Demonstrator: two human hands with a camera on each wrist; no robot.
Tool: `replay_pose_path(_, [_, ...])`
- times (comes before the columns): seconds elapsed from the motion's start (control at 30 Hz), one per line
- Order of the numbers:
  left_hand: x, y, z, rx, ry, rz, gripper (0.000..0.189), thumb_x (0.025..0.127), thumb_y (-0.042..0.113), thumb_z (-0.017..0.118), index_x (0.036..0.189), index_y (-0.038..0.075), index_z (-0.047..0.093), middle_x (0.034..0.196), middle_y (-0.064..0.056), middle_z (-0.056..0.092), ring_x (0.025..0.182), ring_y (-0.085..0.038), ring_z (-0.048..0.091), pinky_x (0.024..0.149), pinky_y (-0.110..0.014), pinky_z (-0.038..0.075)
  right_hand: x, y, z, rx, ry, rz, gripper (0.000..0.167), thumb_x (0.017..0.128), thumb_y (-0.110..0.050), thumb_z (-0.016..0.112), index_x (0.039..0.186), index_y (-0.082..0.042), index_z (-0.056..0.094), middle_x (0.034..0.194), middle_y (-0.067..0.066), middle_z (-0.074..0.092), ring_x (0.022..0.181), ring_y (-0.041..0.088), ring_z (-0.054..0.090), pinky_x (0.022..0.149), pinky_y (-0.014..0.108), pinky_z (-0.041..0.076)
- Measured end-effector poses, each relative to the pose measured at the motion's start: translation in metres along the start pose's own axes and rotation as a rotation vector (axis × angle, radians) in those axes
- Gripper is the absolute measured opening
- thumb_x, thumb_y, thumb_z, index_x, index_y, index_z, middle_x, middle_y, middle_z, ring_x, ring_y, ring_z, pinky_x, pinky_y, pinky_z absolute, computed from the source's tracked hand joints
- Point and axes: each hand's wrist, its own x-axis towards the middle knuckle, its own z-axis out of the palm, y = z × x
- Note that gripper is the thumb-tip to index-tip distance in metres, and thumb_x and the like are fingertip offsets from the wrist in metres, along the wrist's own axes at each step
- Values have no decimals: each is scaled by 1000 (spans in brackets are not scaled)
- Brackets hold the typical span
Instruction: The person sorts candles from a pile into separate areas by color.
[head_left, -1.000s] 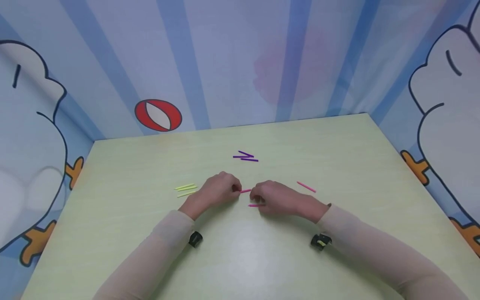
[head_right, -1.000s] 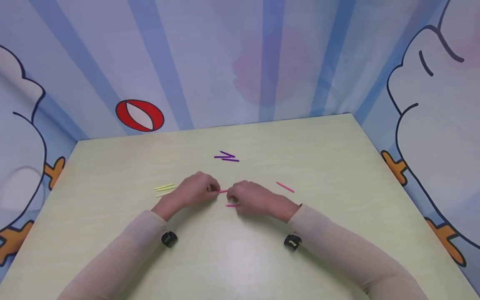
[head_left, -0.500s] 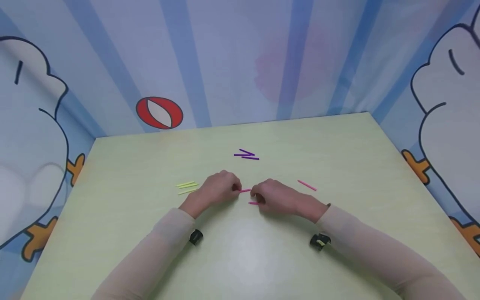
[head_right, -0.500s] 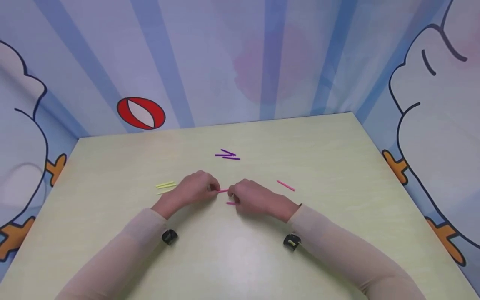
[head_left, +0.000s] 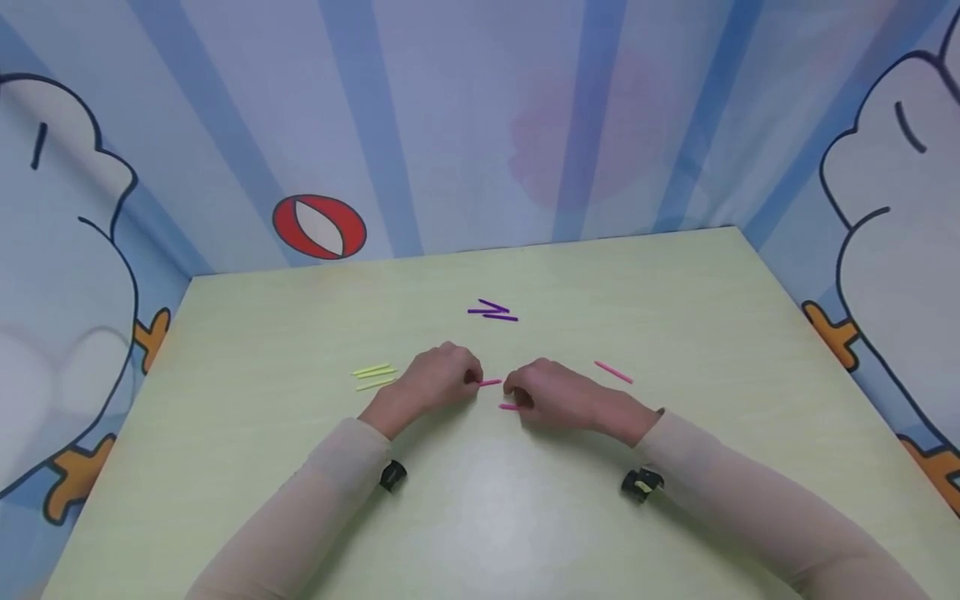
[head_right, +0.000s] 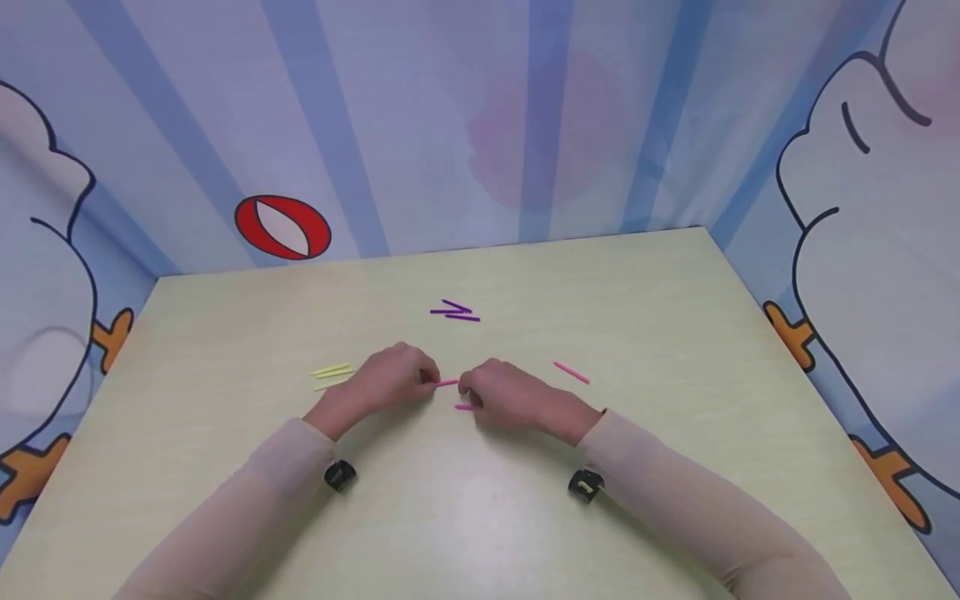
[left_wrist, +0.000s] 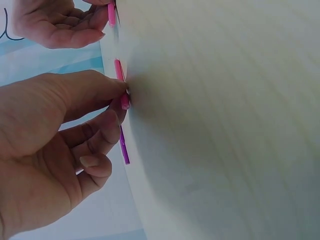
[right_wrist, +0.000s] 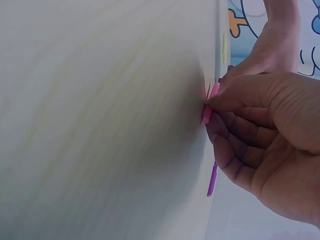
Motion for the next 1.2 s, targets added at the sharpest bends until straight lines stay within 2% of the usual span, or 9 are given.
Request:
replay_pose_path(0.2, [0,1,-2,-8,-9,-10,8,92,9,69,92,11,77,79,3,65,73,-15,56,70,-29,48,0,0,-2,-4,9,0,15,88,0,70,102,-3,72,78,-3,61,70,10,51,67,24,47])
replay_pose_path(0.4, [0,0,0,-12,-8,-9,8,92,10,69,94,11,77,82,3,66,74,-15,57,71,-30,50,-3,1,-8,-10,62,1,11,88,-2,72,99,-5,73,79,-2,63,71,10,54,68,25,49])
replay_pose_path(0.63, [0,-1,0,-18,-20,-17,8,93,12,70,97,11,77,84,3,66,77,-15,56,73,-29,49,-9,7,-19,6,81,72,19,88,0,71,107,-2,72,89,0,69,79,11,60,76,28,53])
replay_pose_path(0.77, [0,-1,0,-16,-18,-25,8,93,12,71,97,12,77,85,3,67,77,-15,57,74,-29,49,-15,12,-25,-3,91,107,23,88,0,71,110,1,72,91,1,69,80,13,61,79,30,53])
replay_pose_path(1.0, [-1,0,-2,-20,-10,6,9,92,11,71,97,10,78,88,2,70,77,-13,57,73,-29,51,-30,22,-30,-30,128,121,23,86,2,71,109,2,72,89,2,69,79,13,60,77,30,53])
replay_pose_path(1.2, [-1,-1,-3,-23,-16,-1,8,92,11,71,96,11,78,86,3,69,76,-14,57,72,-29,50,-41,32,-34,-27,154,137,23,84,4,70,107,3,72,88,3,68,77,14,59,74,32,53])
